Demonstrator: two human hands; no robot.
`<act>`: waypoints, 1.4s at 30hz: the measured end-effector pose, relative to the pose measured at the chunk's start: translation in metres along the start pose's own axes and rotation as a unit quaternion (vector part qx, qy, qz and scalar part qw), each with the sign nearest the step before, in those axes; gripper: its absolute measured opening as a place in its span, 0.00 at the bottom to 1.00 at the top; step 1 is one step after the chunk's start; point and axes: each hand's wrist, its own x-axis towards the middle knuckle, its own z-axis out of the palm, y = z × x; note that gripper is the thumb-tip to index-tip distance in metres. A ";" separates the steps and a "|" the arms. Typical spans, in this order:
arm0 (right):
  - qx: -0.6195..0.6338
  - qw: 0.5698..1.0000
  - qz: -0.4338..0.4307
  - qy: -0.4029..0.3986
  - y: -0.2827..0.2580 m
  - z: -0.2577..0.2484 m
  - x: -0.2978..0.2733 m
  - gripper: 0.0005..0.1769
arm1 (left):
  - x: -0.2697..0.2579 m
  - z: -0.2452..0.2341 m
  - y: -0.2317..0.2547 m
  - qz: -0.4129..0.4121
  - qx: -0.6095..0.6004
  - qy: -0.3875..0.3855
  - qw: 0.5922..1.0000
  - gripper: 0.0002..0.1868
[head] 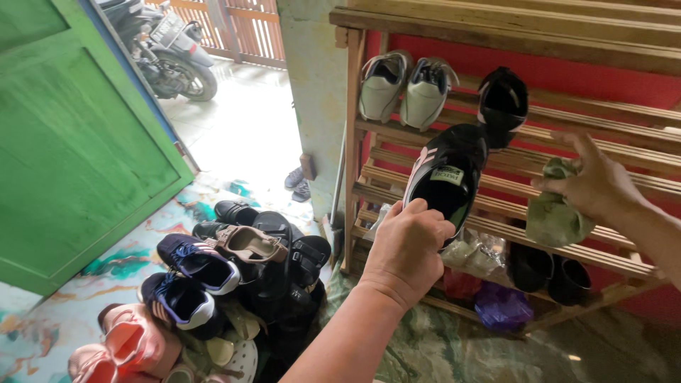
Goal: The person wipes several pairs of shoes with a cloth, handling them one at a time. They pick up each shoe from a wooden rack or the floor, wipe the exterior surfaces, and place the shoes back on the rack.
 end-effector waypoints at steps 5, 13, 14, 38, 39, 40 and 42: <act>0.057 0.997 -0.051 0.000 -0.027 0.004 0.023 0.67 | 0.008 0.000 -0.007 0.002 0.006 -0.011 1.000 0.08; 0.022 0.995 -0.099 -0.016 -0.052 0.020 0.061 0.60 | 0.024 0.002 -0.032 0.031 0.033 -0.036 0.998 0.06; 0.031 0.995 -0.096 -0.009 -0.049 0.024 0.067 0.56 | 0.022 0.000 -0.035 0.034 0.031 -0.043 0.998 0.06; -0.048 0.991 0.124 0.006 -0.018 0.010 0.058 0.43 | 0.128 0.067 -0.079 0.100 -0.026 -0.032 0.994 0.07; -0.043 0.991 0.129 0.002 -0.023 0.010 0.056 0.43 | 0.139 0.077 -0.081 0.091 -0.022 -0.041 0.995 0.07; -0.043 0.993 0.109 0.022 -0.025 0.009 0.054 0.42 | 0.151 0.086 -0.084 0.082 -0.018 -0.050 0.995 0.06; -0.043 0.995 0.063 0.066 -0.029 0.009 0.054 0.40 | 0.174 0.101 -0.088 0.078 -0.012 -0.050 0.996 0.07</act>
